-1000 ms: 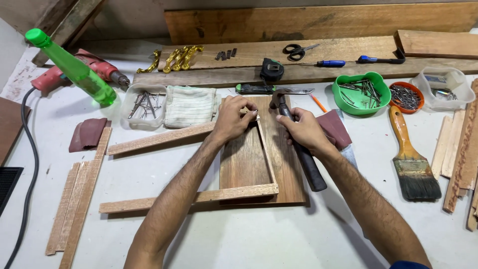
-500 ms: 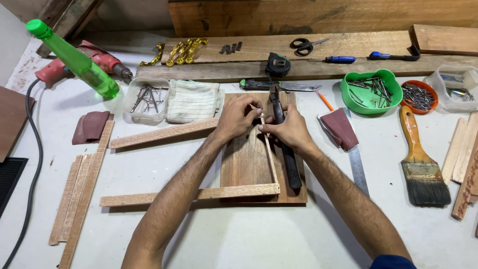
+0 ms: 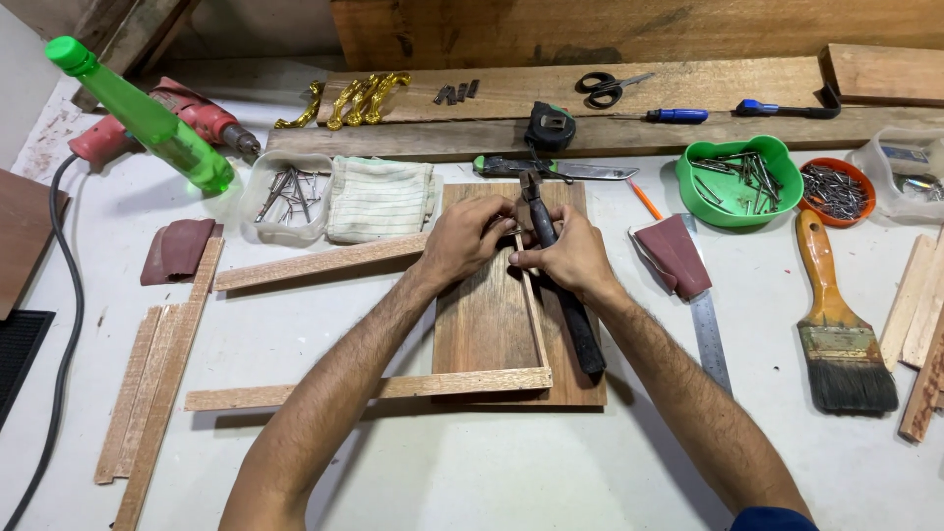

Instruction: The person assembles a small rectangular wooden frame on a workbench. They position thin wood strips around a wooden board, hold nails in place, and drive them in with a hammer, working around the frame one corner at a time while fitting each strip against the others.

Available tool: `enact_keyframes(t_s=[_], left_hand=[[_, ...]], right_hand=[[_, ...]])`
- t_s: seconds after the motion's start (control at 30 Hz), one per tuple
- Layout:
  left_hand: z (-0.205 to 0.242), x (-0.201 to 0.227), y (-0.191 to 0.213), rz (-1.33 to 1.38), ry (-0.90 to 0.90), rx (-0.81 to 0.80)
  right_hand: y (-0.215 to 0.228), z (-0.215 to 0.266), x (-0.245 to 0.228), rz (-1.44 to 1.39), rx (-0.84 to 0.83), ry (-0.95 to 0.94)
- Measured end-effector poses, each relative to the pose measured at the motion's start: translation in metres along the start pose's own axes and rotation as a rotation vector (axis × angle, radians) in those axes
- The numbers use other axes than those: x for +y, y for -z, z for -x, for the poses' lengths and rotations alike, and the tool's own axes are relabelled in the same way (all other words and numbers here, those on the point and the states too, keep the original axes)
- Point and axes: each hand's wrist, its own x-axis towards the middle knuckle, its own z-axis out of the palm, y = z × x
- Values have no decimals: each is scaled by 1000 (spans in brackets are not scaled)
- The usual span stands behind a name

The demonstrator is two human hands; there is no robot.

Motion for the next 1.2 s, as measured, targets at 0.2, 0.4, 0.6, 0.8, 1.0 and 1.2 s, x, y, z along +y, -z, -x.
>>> enact_keyframes(t_s=[0.2,0.4,0.6,0.8,1.0,1.2], left_hand=[[1,-6,1,-18,-90,23],[-1,-5,5,3,-121,26],[-1,-7,7,30,-96,0],[0,-7,6,-4,-87,-2],[-1,-7,3,-4,-27,-40],[0,-7,3,44,28,-31]], right_hand=[[2,-2,-1,31,3,38],[1,-4,4,60,23,84],[0,-3,4,67,20,85],[0,-2,6,42,19,105],[7,-2,6,-131,-56,47],[8,-3,9,-165,-73,77]])
